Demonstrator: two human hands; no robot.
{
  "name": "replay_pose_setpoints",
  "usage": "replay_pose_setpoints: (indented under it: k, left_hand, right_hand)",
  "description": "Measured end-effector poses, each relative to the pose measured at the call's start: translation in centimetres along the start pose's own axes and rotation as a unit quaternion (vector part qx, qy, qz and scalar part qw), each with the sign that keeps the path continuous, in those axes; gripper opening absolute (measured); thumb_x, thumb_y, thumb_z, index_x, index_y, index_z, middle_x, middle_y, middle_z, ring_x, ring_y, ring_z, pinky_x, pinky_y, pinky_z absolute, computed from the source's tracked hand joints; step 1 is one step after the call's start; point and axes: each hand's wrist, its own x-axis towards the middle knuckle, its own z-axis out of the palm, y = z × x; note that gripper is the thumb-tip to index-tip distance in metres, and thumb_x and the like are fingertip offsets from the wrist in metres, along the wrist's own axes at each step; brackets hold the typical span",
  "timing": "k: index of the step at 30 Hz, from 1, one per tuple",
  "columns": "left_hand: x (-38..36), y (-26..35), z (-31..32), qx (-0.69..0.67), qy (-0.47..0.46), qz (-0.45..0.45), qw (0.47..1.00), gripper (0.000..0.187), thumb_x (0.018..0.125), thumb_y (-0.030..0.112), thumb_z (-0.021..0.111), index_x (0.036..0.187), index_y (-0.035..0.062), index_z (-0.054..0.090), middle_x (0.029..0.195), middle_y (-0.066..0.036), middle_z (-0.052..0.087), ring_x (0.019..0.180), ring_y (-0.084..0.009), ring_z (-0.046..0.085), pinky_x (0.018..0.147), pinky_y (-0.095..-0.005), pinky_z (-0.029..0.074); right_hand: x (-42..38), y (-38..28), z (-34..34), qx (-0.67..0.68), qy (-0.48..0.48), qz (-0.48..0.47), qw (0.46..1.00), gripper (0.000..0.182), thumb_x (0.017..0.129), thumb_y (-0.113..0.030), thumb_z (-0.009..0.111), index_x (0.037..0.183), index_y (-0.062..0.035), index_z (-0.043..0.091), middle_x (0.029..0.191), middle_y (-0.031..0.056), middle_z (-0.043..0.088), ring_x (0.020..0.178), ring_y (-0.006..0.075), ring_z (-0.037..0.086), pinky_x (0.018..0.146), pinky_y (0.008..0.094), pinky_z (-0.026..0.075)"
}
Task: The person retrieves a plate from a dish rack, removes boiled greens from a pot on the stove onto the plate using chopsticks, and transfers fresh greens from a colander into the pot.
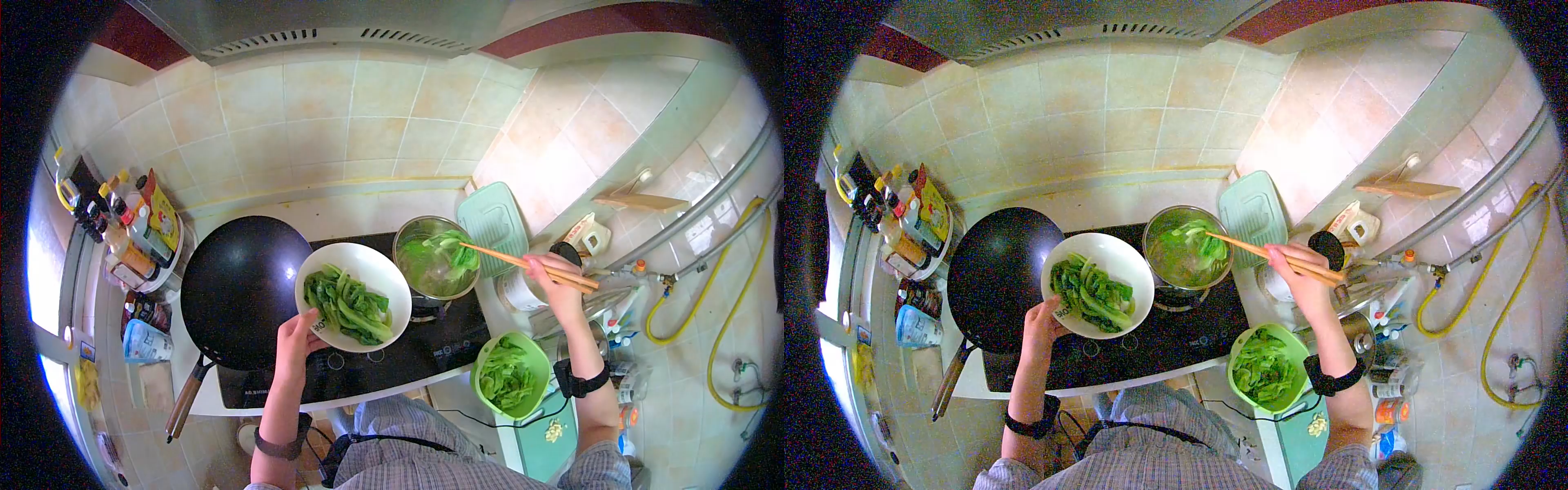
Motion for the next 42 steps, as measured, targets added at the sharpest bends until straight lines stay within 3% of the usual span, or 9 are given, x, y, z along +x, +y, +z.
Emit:
replay_pose_setpoints:
  k: [2,12,14,33,36,42]
  left_hand:
    - [0.0,-0.1,0.0,0.002,0.000,0.001,1.000,0.031,0.082,0.026,0.047,0.087,-0.0040,0.055,0.080,-0.011,0.060,0.071,-0.0167,0.060,0.065,-0.0279,0.049]
    - [0.0,-0.1,0.0,0.003,-0.005,0.000,1.000,0.033,0.081,0.026,0.047,0.088,-0.0050,0.054,0.081,-0.012,0.060,0.071,-0.0171,0.060,0.065,-0.0278,0.049]
    - [0.0,0.0,0.1,0.005,-0.003,-0.001,1.000,0.032,0.081,0.026,0.047,0.089,-0.0051,0.054,0.081,-0.012,0.059,0.072,-0.0173,0.060,0.065,-0.0281,0.049]
    - [0.0,0.0,0.3,0.001,0.004,-0.002,1.000,0.031,0.081,0.023,0.046,0.088,-0.0062,0.054,0.080,-0.013,0.060,0.071,-0.0186,0.060,0.064,-0.0294,0.050]
    - [0.0,-0.1,0.3,0.003,0.003,-0.005,1.000,0.031,0.081,0.023,0.046,0.088,-0.0062,0.054,0.080,-0.013,0.060,0.071,-0.0186,0.060,0.064,-0.0291,0.050]
    - [-0.3,0.2,0.5,0.003,0.003,-0.003,1.000,0.031,0.081,0.023,0.046,0.088,-0.0056,0.054,0.080,-0.013,0.060,0.070,-0.0188,0.060,0.064,-0.0289,0.050]
  right_hand:
    - [0.0,0.2,0.0,-0.027,-0.001,-0.032,0.999,0.013,0.077,-0.008,0.056,0.085,0.0003,0.062,0.066,0.0071,0.057,0.060,0.0121,0.054,0.055,0.0217,0.042]
    - [-0.1,0.4,0.0,-0.005,0.032,-0.018,0.999,0.013,0.076,-0.008,0.058,0.084,0.0004,0.062,0.065,0.0072,0.057,0.058,0.0118,0.052,0.054,0.0217,0.041]
    - [-0.2,0.5,0.0,-0.050,0.008,-0.054,0.997,0.013,0.076,-0.008,0.058,0.084,0.0001,0.062,0.065,0.0069,0.056,0.058,0.0112,0.052,0.053,0.0214,0.041]
    - [-0.3,0.6,0.4,-0.024,0.013,-0.010,1.000,0.011,0.075,-0.005,0.058,0.082,0.0018,0.061,0.069,0.0087,0.058,0.059,0.0136,0.054,0.054,0.0225,0.043]
    - [-0.4,1.0,0.5,-0.040,0.019,-0.055,0.997,0.011,0.075,-0.006,0.058,0.082,0.0020,0.061,0.069,0.0090,0.058,0.059,0.0143,0.054,0.055,0.0228,0.043]
    - [-0.5,0.9,0.4,-0.028,0.017,-0.018,0.999,0.012,0.076,-0.007,0.057,0.082,0.0019,0.062,0.070,0.0090,0.059,0.061,0.0145,0.054,0.056,0.0236,0.043]
